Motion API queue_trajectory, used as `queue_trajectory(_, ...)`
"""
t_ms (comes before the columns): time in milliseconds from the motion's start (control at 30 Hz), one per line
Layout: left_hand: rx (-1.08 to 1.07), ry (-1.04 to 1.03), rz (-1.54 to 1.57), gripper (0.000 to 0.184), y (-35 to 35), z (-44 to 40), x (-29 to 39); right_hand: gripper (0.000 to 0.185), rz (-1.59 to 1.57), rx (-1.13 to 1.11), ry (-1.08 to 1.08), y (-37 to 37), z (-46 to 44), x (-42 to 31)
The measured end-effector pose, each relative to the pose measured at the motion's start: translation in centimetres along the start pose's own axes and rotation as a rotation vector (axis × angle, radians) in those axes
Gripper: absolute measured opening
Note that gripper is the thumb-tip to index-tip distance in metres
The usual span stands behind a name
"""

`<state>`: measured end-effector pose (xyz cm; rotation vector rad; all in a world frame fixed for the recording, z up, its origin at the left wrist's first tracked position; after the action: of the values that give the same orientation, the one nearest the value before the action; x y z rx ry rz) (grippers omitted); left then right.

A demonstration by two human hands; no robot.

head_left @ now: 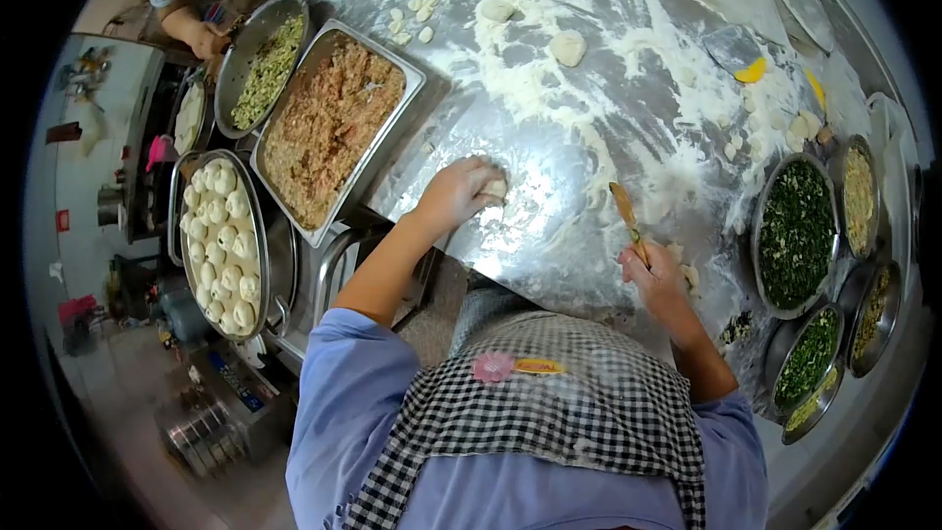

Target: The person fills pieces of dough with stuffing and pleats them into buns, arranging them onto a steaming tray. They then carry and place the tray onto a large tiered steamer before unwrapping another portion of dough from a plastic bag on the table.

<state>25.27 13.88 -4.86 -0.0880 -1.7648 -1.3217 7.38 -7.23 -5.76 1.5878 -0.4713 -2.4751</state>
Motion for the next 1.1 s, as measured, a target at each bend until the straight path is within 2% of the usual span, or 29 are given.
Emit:
queue_trajectory(67, -0.018, -0.009, -0.153, 0.039, 0.3, 1.2, 0.1, 0.018, -0.021, -0.008, 0.000, -0.3, -0.1, 0.4)
queue_trajectory(100, 0.025, -0.092, -0.215, 0.052, 0.4, 1.3, 0.9, 0.017, -0.033, -0.007, -0.011, -0.3, 0.0, 0.5)
queue_trajectory(200, 0.073, -0.129, -0.416, 0.077, -1.9, -0.4, 2.8, 0.017, -0.048, -0.021, -0.045, -0.6, -0.2, 1.3)
queue_trajectory(233, -0.092, -0.014, -0.363, 0.091, -3.4, -0.9, 2.0, 0.016, -0.046, -0.027, -0.061, -0.6, -0.1, 1.6)
queue_trajectory(333, -0.044, 0.100, -0.343, 0.089, -2.8, -3.7, 1.8, 0.016, -0.013, 0.016, -0.065, -0.1, -0.1, 1.7)
queue_trajectory(500, 0.074, 0.128, -0.405, 0.075, -2.2, -4.6, 0.4, 0.018, 0.054, -0.031, -0.070, -0.6, 0.1, 1.5)
queue_trajectory(600, -0.059, 0.390, -0.035, 0.061, -1.9, -6.1, -3.1, 0.019, 0.077, -0.042, -0.009, -0.4, 0.1, 0.7)
queue_trajectory(633, 0.128, 0.343, 0.268, 0.047, -0.2, -5.4, -3.1, 0.019, 0.081, -0.047, 0.006, -0.3, 0.2, 0.3)
queue_trajectory(700, 0.305, 0.163, -0.062, 0.046, 1.1, -3.3, -0.5, 0.020, 0.032, -0.024, 0.002, -0.4, 0.5, 0.6)
queue_trajectory(767, 0.153, 0.113, -0.282, 0.058, -1.8, -0.2, 2.2, 0.021, 0.046, -0.018, -0.010, -0.5, 0.4, 0.7)
queue_trajectory(800, -0.087, 0.160, -0.329, 0.072, -4.7, 1.6, 2.8, 0.021, 0.088, -0.027, -0.022, -0.8, 0.7, 0.7)
queue_trajectory(867, 0.072, 0.056, -0.302, 0.068, -5.0, 2.2, 2.4, 0.022, 0.149, -0.040, -0.008, -1.3, 0.4, 0.0)
queue_trajectory(967, 0.012, 0.200, 0.263, 0.062, -3.6, 1.0, -1.2, 0.022, 0.208, -0.068, 0.042, -1.9, 0.4, -1.6)
queue_trajectory(1000, 0.187, 0.514, 0.721, 0.042, -2.2, 1.9, -3.2, 0.023, 0.211, -0.065, 0.052, -2.1, 0.3, -2.1)
queue_trajectory(1067, 0.464, 0.519, 0.340, 0.038, 0.9, 2.6, -4.0, 0.023, 0.226, -0.088, 0.063, -2.7, -0.6, -3.0)
queue_trajectory(1100, 0.434, 0.566, 0.243, 0.038, 0.7, 2.8, -4.1, 0.024, 0.240, -0.111, 0.054, -3.0, -1.1, -3.2)
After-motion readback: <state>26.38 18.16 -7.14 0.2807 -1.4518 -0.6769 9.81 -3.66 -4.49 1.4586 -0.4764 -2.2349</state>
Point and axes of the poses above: each hand's wrist, its own z-axis away from the middle knuckle, its own y-axis out of the back of the hand, x = y × z, the point moved 9 cm from there along -z, towards the middle knuckle, and after that the axes turned 11 degrees about z, right-handed, at the moved point
